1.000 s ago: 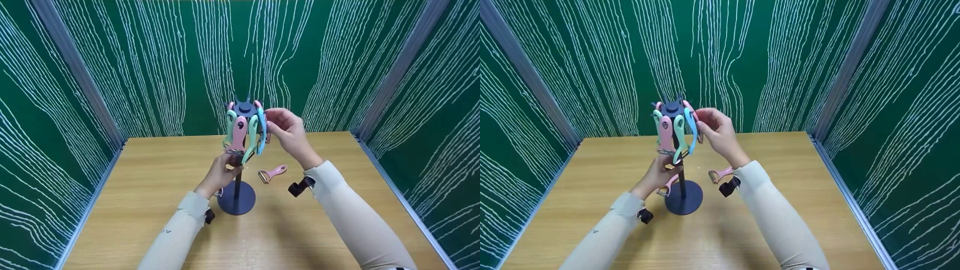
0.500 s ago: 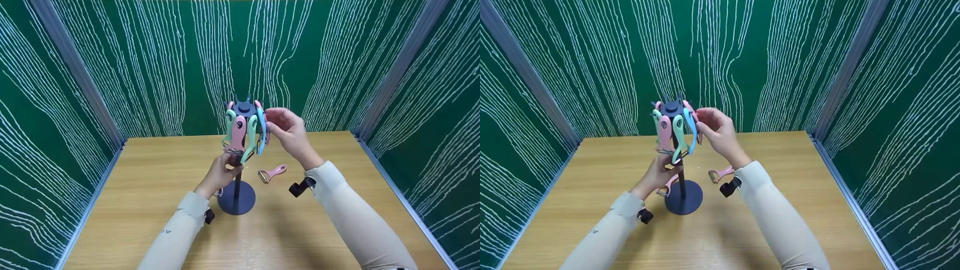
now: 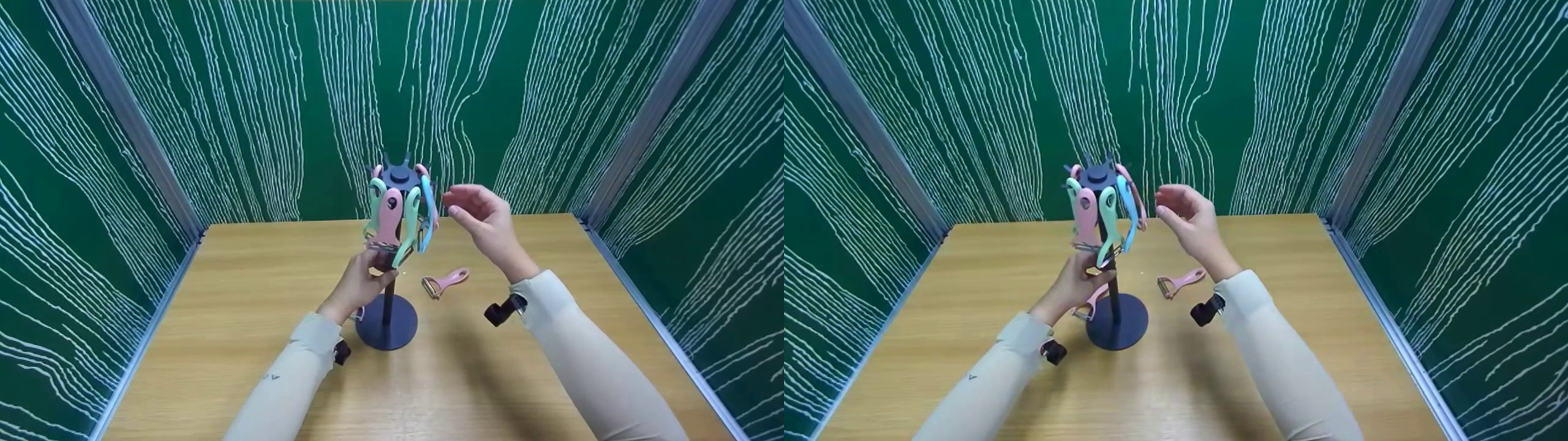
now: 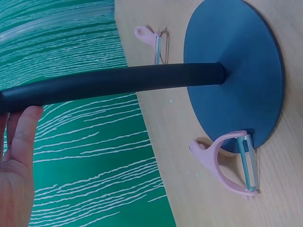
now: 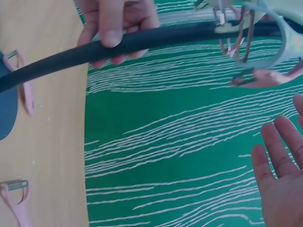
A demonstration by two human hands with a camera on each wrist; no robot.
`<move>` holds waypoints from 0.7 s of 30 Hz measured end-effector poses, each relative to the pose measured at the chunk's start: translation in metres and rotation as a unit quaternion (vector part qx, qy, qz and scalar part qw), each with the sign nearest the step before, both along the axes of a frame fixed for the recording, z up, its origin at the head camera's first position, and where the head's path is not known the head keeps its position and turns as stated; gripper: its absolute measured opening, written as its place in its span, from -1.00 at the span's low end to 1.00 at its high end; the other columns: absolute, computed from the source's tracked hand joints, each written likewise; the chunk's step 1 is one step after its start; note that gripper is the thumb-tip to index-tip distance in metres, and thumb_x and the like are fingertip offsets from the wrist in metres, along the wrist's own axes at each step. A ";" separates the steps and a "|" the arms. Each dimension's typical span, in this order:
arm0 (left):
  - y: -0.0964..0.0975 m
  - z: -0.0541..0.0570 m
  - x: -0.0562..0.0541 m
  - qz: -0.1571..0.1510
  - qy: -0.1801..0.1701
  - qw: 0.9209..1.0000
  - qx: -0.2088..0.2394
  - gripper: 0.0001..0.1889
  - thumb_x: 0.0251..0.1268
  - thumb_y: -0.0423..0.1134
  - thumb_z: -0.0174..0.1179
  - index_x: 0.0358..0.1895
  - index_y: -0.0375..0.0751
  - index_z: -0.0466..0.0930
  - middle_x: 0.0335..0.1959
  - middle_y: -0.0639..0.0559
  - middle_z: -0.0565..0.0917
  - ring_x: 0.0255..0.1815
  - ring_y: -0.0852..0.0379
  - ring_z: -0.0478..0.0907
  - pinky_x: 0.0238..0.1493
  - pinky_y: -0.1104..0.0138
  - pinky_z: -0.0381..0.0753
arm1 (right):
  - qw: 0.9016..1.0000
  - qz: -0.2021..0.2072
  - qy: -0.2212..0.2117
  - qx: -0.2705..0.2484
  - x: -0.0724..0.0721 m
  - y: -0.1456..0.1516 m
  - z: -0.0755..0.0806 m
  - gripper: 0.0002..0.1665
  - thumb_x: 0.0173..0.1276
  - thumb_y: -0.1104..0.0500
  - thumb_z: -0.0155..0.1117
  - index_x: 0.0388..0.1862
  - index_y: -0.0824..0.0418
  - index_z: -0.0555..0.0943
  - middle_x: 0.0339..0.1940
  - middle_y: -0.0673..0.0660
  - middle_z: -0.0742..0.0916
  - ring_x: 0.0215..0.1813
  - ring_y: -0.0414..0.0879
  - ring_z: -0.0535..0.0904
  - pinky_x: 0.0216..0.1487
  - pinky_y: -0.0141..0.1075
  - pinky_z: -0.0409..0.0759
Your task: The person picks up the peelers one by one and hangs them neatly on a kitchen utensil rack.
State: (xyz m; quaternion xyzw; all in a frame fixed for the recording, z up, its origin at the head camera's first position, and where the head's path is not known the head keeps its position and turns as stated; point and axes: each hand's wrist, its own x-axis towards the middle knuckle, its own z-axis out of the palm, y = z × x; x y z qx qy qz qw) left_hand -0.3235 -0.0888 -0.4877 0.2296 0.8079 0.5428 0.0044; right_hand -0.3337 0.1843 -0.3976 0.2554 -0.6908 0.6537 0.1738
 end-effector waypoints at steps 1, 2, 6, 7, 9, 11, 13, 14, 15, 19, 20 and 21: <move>0.000 0.000 0.000 0.000 -0.001 1.000 0.001 -0.58 0.56 -0.42 0.29 0.37 -0.05 0.59 0.10 -0.17 0.81 0.09 -0.03 0.74 0.23 -0.02 0.79 | 1.000 -0.002 -0.002 0.002 -0.001 0.002 -0.003 -0.65 0.55 0.44 0.30 0.27 0.36 0.66 0.14 0.16 0.83 0.19 -0.05 0.78 0.24 -0.33 0.74; 0.000 0.000 0.000 -0.001 -0.003 1.000 0.002 -0.60 0.56 -0.41 0.29 0.36 -0.07 0.60 0.11 -0.19 0.80 0.09 -0.03 0.74 0.23 -0.03 0.79 | 1.000 -0.004 -0.006 0.004 -0.001 0.003 -0.006 -0.65 0.55 0.44 0.30 0.27 0.35 0.66 0.14 0.14 0.83 0.19 -0.03 0.78 0.23 -0.34 0.74; 0.000 -0.001 -0.001 0.000 -0.011 1.000 0.001 -0.64 0.57 -0.39 0.29 0.33 -0.08 0.61 0.12 -0.24 0.79 0.10 -0.03 0.72 0.25 -0.03 0.78 | 1.000 -0.014 -0.023 0.011 -0.003 0.010 -0.019 -0.63 0.53 0.45 0.32 0.28 0.39 0.65 0.12 0.12 0.84 0.18 -0.04 0.78 0.23 -0.36 0.74; 0.000 -0.001 -0.001 0.000 -0.014 1.000 0.001 -0.64 0.57 -0.38 0.29 0.32 -0.08 0.61 0.12 -0.24 0.78 0.10 -0.03 0.72 0.25 -0.03 0.77 | 0.999 -0.017 -0.028 0.012 -0.004 0.011 -0.023 -0.63 0.52 0.46 0.32 0.27 0.40 0.65 0.11 0.12 0.84 0.17 -0.06 0.78 0.22 -0.36 0.74; 0.000 -0.001 -0.001 0.001 -0.020 1.000 0.000 -0.65 0.57 -0.37 0.30 0.31 -0.08 0.61 0.12 -0.23 0.78 0.11 -0.02 0.71 0.26 -0.03 0.77 | 0.999 -0.025 -0.039 0.016 -0.005 0.013 -0.029 -0.62 0.50 0.48 0.34 0.26 0.42 0.65 0.10 0.12 0.84 0.15 -0.11 0.78 0.21 -0.37 0.74; 0.000 -0.001 -0.001 0.001 -0.023 1.000 -0.001 -0.67 0.57 -0.36 0.30 0.30 -0.08 0.61 0.11 -0.22 0.77 0.10 -0.01 0.70 0.27 -0.03 0.77 | 0.998 -0.030 -0.051 0.018 -0.006 0.015 -0.036 -0.61 0.49 0.50 0.34 0.26 0.44 0.64 0.09 0.11 0.84 0.14 -0.12 0.78 0.20 -0.38 0.74; 0.000 -0.001 -0.001 0.002 -0.022 1.000 -0.001 -0.66 0.57 -0.36 0.30 0.31 -0.08 0.61 0.12 -0.22 0.77 0.11 -0.02 0.70 0.26 -0.04 0.77 | 0.997 -0.033 -0.063 0.022 -0.007 0.017 -0.043 -0.61 0.49 0.49 0.34 0.27 0.46 0.63 0.08 0.08 0.84 0.14 -0.14 0.79 0.20 -0.39 0.74; 0.000 -0.001 -0.001 0.002 -0.020 1.000 -0.001 -0.66 0.57 -0.37 0.30 0.31 -0.08 0.61 0.12 -0.22 0.78 0.11 -0.02 0.70 0.26 -0.04 0.77 | 0.997 -0.034 -0.068 0.025 -0.008 0.018 -0.047 -0.60 0.49 0.49 0.34 0.27 0.47 0.62 0.09 0.08 0.84 0.13 -0.15 0.78 0.20 -0.39 0.74; 0.000 -0.001 -0.002 0.003 -0.019 1.000 -0.002 -0.66 0.57 -0.37 0.30 0.30 -0.08 0.61 0.12 -0.23 0.77 0.10 -0.02 0.70 0.25 -0.04 0.78 | 0.996 -0.035 -0.073 0.027 -0.008 0.019 -0.051 -0.60 0.50 0.49 0.34 0.28 0.48 0.61 0.09 0.09 0.83 0.13 -0.17 0.78 0.20 -0.39 0.74; 0.000 -0.002 -0.002 0.003 -0.016 1.000 -0.003 -0.67 0.57 -0.38 0.29 0.29 -0.09 0.61 0.13 -0.28 0.76 0.10 -0.02 0.69 0.25 -0.03 0.78 | 0.995 -0.037 -0.089 0.034 -0.010 0.020 -0.066 -0.57 0.49 0.50 0.33 0.30 0.55 0.58 0.14 0.23 0.81 0.12 -0.21 0.76 0.20 -0.42 0.73; 0.000 -0.002 -0.002 0.003 -0.016 1.000 -0.004 -0.68 0.57 -0.38 0.29 0.28 -0.09 0.61 0.13 -0.28 0.76 0.09 -0.02 0.69 0.25 -0.02 0.78 | 0.994 -0.038 -0.093 0.035 -0.010 0.020 -0.070 -0.57 0.48 0.50 0.33 0.30 0.54 0.58 0.15 0.27 0.80 0.11 -0.22 0.76 0.19 -0.42 0.73; 0.000 -0.002 -0.002 0.003 -0.016 1.000 -0.005 -0.69 0.57 -0.38 0.29 0.27 -0.09 0.61 0.12 -0.27 0.77 0.09 -0.01 0.69 0.24 -0.02 0.79 | 0.994 -0.039 -0.096 0.037 -0.010 0.020 -0.073 -0.57 0.47 0.51 0.34 0.29 0.55 0.58 0.17 0.33 0.79 0.11 -0.22 0.76 0.19 -0.43 0.73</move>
